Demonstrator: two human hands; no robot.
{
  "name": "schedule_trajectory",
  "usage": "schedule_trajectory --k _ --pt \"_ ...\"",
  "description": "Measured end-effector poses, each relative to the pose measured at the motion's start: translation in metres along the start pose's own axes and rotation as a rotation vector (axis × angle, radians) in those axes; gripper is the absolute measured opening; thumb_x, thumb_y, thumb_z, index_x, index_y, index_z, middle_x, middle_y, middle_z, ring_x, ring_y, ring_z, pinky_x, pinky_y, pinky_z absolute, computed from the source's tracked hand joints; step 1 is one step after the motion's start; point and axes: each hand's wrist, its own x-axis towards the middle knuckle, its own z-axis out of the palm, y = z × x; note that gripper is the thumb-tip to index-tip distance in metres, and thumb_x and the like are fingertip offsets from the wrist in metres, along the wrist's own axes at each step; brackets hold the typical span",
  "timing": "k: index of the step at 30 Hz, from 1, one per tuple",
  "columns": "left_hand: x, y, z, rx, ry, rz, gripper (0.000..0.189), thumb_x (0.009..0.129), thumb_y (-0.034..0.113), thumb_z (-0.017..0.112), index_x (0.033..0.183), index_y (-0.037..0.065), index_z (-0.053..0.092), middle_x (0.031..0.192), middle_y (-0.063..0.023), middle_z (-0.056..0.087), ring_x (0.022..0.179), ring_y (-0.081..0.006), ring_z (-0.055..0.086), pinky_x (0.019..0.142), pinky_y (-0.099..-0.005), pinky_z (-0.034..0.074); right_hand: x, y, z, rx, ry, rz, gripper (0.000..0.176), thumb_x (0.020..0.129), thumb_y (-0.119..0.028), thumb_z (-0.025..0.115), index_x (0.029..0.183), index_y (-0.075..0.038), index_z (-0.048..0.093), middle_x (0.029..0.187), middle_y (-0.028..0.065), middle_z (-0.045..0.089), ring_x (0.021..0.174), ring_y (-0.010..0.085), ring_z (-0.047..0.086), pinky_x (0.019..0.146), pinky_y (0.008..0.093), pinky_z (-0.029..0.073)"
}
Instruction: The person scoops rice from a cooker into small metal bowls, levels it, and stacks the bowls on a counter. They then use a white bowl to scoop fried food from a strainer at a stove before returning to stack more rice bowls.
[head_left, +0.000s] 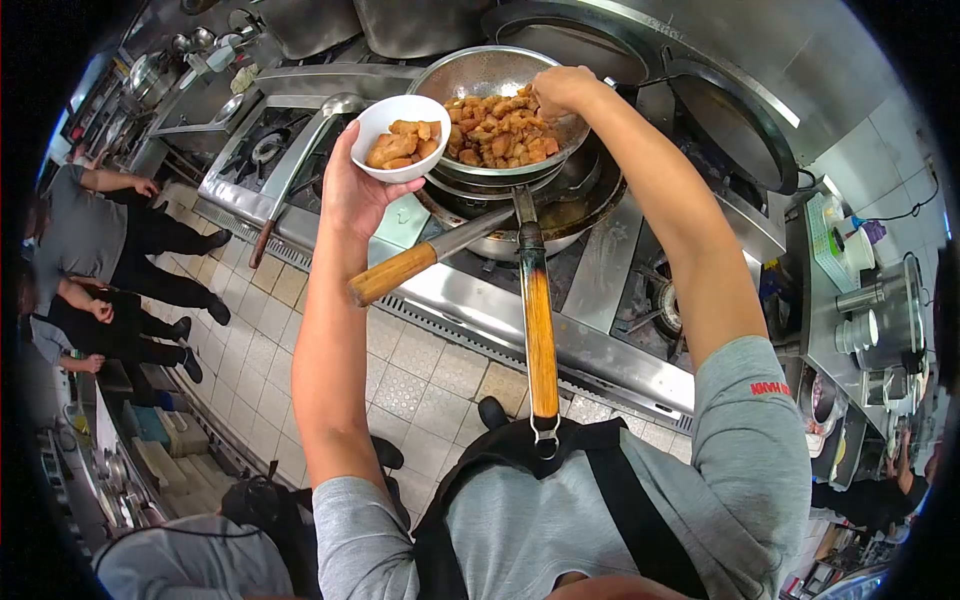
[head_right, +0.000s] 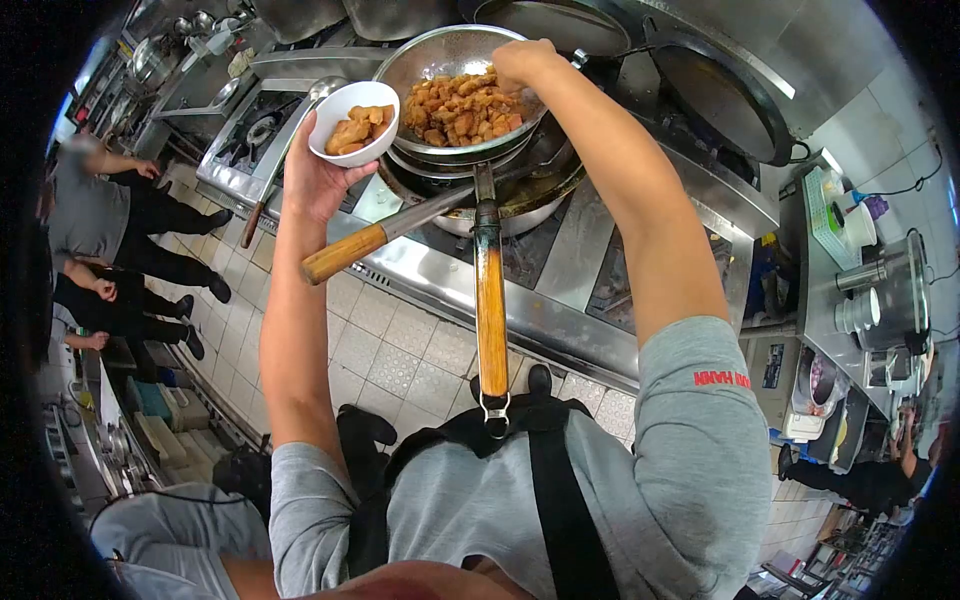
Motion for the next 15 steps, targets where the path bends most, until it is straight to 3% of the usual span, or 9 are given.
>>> schedule_trajectory --k 6,9,12,15 --pt "-0.001 0.001 0.0 0.014 0.007 -0.006 0.057 0.092 0.042 0.042 0.127 -0.002 0.04 0.114 -0.0243 0.056 0.09 -0.0329 0.065 0.062 -0.0401 0.061 -0.006 0.007 -0.016 0.021 -0.055 0.015 0.04 0.061 -0.019 0.071 0.1 -0.01 0.069 0.1 0.0108 0.067 0.094 0.0269 0.064 0.075 0.0426 0.052" --pt "-0.001 0.003 0.002 0.03 0.004 -0.02 0.056 0.091 0.042 0.044 0.127 -0.001 0.041 0.113 -0.0239 0.056 0.09 -0.0327 0.065 0.061 -0.0397 0.061 -0.01 0.009 -0.026 0.049 0.049 -0.038 0.037 0.061 -0.024 0.071 0.094 -0.007 0.069 0.093 0.0121 0.068 0.086 0.0277 0.065 0.07 0.0406 0.052" --pt "-0.001 0.003 0.004 0.056 0.005 -0.048 0.056 0.09 0.042 0.047 0.126 -0.001 0.041 0.113 -0.0234 0.057 0.089 -0.0324 0.065 0.061 -0.0397 0.061 -0.02 0.007 -0.052 0.219 0.155 -0.268 0.027 0.069 -0.03 0.07 0.078 -0.006 0.063 0.074 0.0087 0.065 0.072 0.0231 0.062 0.065 0.0361 0.049" --pt "0.002 0.004 0.008 0.071 -0.027 -0.083 0.056 0.09 0.041 0.048 0.125 -0.001 0.042 0.112 -0.0228 0.057 0.089 -0.0318 0.065 0.061 -0.0408 0.061 -0.046 -0.012 -0.084 0.382 0.29 -0.403 0.027 0.071 -0.029 0.067 0.08 -0.004 0.063 0.072 0.0078 0.064 0.068 0.02 0.06 0.063 0.0326 0.047"
